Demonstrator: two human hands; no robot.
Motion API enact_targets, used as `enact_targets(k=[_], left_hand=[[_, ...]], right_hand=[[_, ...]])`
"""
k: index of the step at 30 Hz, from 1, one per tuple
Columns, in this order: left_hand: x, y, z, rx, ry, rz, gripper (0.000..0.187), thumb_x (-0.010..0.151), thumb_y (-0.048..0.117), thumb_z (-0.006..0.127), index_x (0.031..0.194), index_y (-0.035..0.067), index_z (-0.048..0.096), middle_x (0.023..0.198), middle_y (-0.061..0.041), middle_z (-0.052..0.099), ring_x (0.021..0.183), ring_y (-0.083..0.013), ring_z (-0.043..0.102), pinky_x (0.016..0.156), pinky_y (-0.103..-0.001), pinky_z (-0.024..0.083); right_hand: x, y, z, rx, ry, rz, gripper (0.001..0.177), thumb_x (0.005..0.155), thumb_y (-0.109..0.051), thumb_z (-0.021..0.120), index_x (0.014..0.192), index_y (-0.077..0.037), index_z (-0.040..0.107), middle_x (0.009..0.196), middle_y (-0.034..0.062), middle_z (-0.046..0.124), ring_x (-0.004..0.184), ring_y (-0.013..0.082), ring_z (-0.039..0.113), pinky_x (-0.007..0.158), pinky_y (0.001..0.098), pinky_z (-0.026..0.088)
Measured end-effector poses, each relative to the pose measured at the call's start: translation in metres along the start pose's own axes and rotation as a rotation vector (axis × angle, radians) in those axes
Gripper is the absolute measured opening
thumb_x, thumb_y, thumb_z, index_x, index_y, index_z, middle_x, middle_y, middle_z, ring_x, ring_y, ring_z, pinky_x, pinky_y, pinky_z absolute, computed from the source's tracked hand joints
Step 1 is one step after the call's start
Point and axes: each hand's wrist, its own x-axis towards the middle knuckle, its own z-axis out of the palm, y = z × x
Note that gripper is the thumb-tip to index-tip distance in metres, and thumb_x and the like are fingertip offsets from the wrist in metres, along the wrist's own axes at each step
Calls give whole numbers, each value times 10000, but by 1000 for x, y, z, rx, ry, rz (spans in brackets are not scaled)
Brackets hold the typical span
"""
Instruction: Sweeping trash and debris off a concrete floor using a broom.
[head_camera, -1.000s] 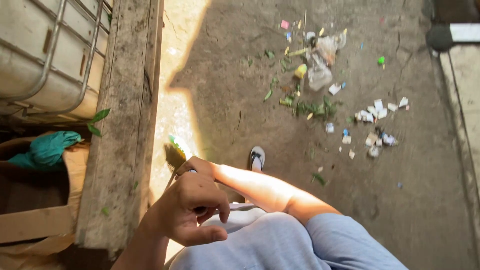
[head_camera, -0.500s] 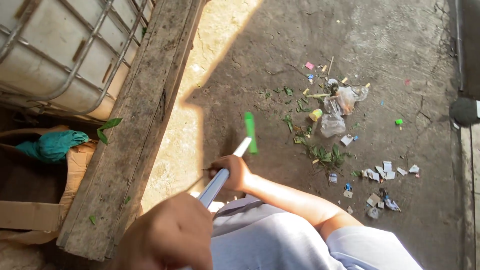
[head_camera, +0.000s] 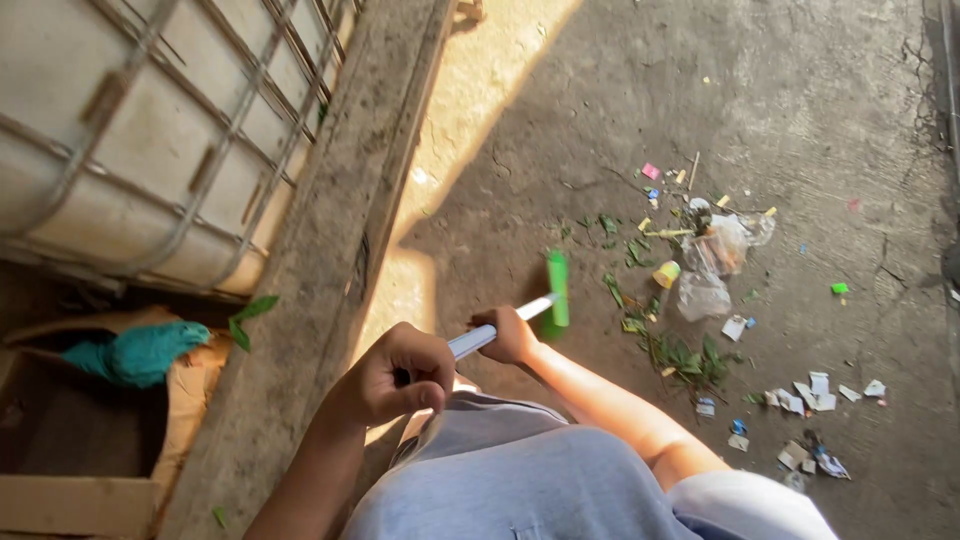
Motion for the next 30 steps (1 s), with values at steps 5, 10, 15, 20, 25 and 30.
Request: enact_targets(k=[5,10,15,20,25,30], left_hand=[[13,112,-73,-75,-103,125,697,871,749,657,612,105,612,543,4,495,485,-139,502,510,-286,334],[73,127,-104,274,-563,297,460,1015,486,567,707,144,564,572,53,441,529,-127,507,553,-290,354],[167,37,-102,398,-443,189,501,957,479,688,623,137,536,553,26,501,498,-171,537,536,-332,385],[218,34,-145,341,-467,157,494,949,454,727,639,123,531,565,14,485,505,-179,516,533,-322,384],[282,92,-200,231,-579,231,419,919,445,729,662,157,567,536,45,476,504,-137,540,525,-301,384],[382,104,-219,237,-677,463,369,969,425,683,755,157,549,635,60,467,624,-168,570,632,-294,388]], right_hand=[[75,-83,1,-10,93,121,154,776,-100,741,696,-26,633,668,203,600,577,359,611,528,399,461],[141,-98,54,198,54,-34,307,804,-53,754,643,-35,493,578,128,506,507,238,516,524,360,415],[195,9,116,372,857,-95,260,931,-12,762,1089,-54,560,849,26,607,738,121,546,660,309,418],[236,42,4,134,697,-135,234,896,-46,738,923,-33,505,755,25,516,632,120,474,572,299,395],[280,61,-105,52,399,138,384,861,-36,684,647,-39,365,596,94,352,529,185,395,508,352,361],[342,49,-182,147,311,54,262,705,-57,669,624,-30,423,581,114,451,524,217,463,513,378,393]])
